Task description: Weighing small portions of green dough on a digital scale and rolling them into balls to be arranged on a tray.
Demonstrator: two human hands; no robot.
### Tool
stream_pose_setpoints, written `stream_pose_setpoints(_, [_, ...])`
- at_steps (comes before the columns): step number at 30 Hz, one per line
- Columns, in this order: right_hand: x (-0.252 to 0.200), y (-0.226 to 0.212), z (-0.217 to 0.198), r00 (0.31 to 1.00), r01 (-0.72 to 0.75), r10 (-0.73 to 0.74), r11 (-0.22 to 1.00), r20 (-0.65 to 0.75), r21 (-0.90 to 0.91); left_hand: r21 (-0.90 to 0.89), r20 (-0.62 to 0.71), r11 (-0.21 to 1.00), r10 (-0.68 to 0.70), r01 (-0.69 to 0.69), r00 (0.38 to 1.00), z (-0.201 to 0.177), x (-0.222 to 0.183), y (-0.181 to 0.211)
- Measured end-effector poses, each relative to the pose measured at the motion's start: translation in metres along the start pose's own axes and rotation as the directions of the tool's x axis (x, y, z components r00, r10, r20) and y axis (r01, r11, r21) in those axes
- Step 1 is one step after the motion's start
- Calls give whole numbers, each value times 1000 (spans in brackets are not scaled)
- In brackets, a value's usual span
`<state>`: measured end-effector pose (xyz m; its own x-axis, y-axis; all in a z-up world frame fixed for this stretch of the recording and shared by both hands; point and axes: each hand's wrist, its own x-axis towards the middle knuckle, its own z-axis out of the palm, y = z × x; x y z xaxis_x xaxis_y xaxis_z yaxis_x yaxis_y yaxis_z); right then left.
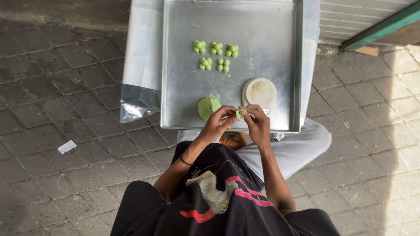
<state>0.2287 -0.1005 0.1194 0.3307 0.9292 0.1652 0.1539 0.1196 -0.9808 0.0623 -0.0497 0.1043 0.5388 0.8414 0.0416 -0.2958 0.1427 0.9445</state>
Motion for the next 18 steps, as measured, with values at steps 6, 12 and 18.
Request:
stream_pose_setpoints(6, [-9,3,25,998,-59,60,996,-7,60,178,-98,972,173,-153,980,-5,-5,3])
stream_pose_setpoints(12, [-23,-20,53,990,-138,131,956,45,260,165,-298,970,223,-180,928,-7,-12,12])
stream_pose_setpoints(18, [-28,1,82,998,-49,57,980,-40,192,47,-311,988,154,-146,938,-20,-17,-1])
